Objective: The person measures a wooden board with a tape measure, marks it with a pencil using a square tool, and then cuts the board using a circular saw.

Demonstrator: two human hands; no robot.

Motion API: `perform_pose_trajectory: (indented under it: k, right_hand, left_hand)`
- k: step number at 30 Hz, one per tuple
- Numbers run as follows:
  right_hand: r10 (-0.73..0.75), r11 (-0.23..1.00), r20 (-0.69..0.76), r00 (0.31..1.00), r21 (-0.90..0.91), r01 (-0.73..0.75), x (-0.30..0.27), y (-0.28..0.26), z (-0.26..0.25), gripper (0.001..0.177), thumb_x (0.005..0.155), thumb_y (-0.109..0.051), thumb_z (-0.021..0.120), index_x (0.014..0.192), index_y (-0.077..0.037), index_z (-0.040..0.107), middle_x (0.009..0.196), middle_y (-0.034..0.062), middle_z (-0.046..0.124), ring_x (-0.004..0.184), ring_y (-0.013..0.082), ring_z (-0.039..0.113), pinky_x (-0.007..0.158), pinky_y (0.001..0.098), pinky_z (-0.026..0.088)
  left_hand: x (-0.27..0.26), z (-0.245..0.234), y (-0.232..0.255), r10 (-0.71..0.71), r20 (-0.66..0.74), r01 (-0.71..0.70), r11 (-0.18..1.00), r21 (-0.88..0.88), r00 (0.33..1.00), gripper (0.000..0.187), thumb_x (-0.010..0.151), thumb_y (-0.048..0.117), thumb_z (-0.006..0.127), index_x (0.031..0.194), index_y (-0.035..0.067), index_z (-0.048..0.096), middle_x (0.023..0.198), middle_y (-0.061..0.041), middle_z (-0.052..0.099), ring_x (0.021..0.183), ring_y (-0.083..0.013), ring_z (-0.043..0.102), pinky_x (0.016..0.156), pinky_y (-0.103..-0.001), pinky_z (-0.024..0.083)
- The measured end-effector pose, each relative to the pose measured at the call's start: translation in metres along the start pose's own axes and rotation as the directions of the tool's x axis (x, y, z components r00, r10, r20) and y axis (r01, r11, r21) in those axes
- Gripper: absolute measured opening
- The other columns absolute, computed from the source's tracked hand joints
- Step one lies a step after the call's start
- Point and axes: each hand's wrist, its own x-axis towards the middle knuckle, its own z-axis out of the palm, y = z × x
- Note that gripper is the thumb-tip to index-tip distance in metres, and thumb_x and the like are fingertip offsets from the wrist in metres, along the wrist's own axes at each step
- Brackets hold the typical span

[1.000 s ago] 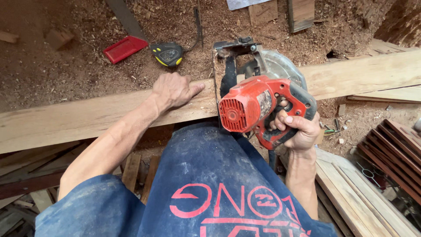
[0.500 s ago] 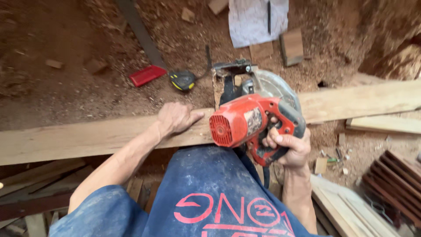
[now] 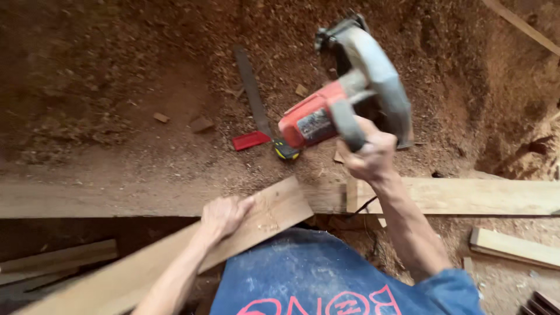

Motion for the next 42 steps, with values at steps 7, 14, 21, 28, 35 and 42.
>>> perform_pose_trajectory:
  k: [7, 14, 21, 28, 35, 42]
  right_hand:
    - [-0.387, 0.835, 0.089, 0.918, -0.388, 0.389, 0.056, 0.049, 0.064, 0.051, 0.069, -0.008, 0.072, 0.120, -0.004, 0.069, 0.091, 0.0162, 0.075, 0.070, 0.0287, 0.071, 0.060, 0.0394, 0.058]
    - [-0.273, 0.911, 0.110, 0.956, -0.289, 0.293, 0.073, 0.051, 0.103, 0.048, 0.078, -0.006, 0.076, 0.125, -0.001, 0.067, 0.093, 0.0181, 0.076, 0.064, 0.0236, 0.072, 0.056, 0.0361, 0.059]
    - [-0.280, 0.920, 0.070, 0.958, -0.265, 0.288, 0.087, 0.077, 0.150, 0.045, 0.078, -0.005, 0.072, 0.122, -0.001, 0.067, 0.094, 0.0170, 0.076, 0.067, 0.0243, 0.073, 0.058, 0.0349, 0.060]
    - [-0.175, 0.904, 0.129, 0.976, -0.370, 0.211, 0.062, 0.105, 0.198, 0.045, 0.069, -0.014, 0.067, 0.114, -0.009, 0.067, 0.082, 0.0163, 0.073, 0.065, 0.0356, 0.071, 0.057, 0.0481, 0.057]
    - [0.107, 0.937, 0.302, 0.947, -0.348, 0.005, 0.068, 0.068, 0.176, 0.059, 0.075, -0.017, 0.068, 0.132, -0.006, 0.055, 0.100, 0.0228, 0.070, 0.087, 0.0407, 0.070, 0.071, 0.0513, 0.056]
    - [0.359, 0.807, 0.233, 0.904, 0.408, -0.426, -0.060, -0.013, 0.100, 0.034, 0.096, -0.037, 0.065, 0.110, -0.007, 0.070, 0.092, 0.0121, 0.073, 0.089, 0.0269, 0.070, 0.080, 0.0409, 0.057]
  left_hand:
    - [-0.060, 0.083, -0.061, -0.156, -0.025, 0.154, 0.985, -0.081, 0.987, 0.066, 0.097, 0.062, 0.033, 0.084, 0.011, 0.072, 0.090, -0.020, 0.074, 0.089, -0.0411, 0.071, 0.082, -0.055, 0.055]
    - [-0.089, 0.133, -0.079, -0.338, -0.003, 0.315, 0.882, -0.351, 0.941, 0.069, 0.096, 0.065, 0.027, 0.086, 0.013, 0.073, 0.092, -0.020, 0.074, 0.095, -0.0446, 0.068, 0.083, -0.055, 0.052]
    - [-0.091, 0.151, -0.088, -0.394, -0.074, 0.297, 0.791, -0.535, 0.916, 0.070, 0.097, 0.062, 0.029, 0.098, 0.011, 0.077, 0.096, -0.024, 0.074, 0.100, -0.0470, 0.067, 0.084, -0.052, 0.052]
    - [-0.089, 0.150, -0.085, -0.358, -0.129, 0.233, 0.801, -0.552, 0.925, 0.066, 0.096, 0.061, 0.032, 0.105, 0.013, 0.077, 0.097, -0.025, 0.073, 0.100, -0.0478, 0.066, 0.081, -0.052, 0.052]
    - [-0.068, 0.137, -0.067, -0.211, -0.200, 0.112, 0.901, -0.418, 0.957, 0.062, 0.097, 0.061, 0.034, 0.088, 0.013, 0.072, 0.082, -0.019, 0.073, 0.085, -0.0443, 0.068, 0.071, -0.051, 0.051]
    - [-0.054, 0.100, -0.017, 0.077, -0.383, -0.201, 0.935, -0.293, 0.920, 0.061, 0.102, 0.055, 0.032, 0.076, 0.012, 0.065, 0.068, -0.013, 0.067, 0.066, -0.0356, 0.068, 0.062, -0.042, 0.052]
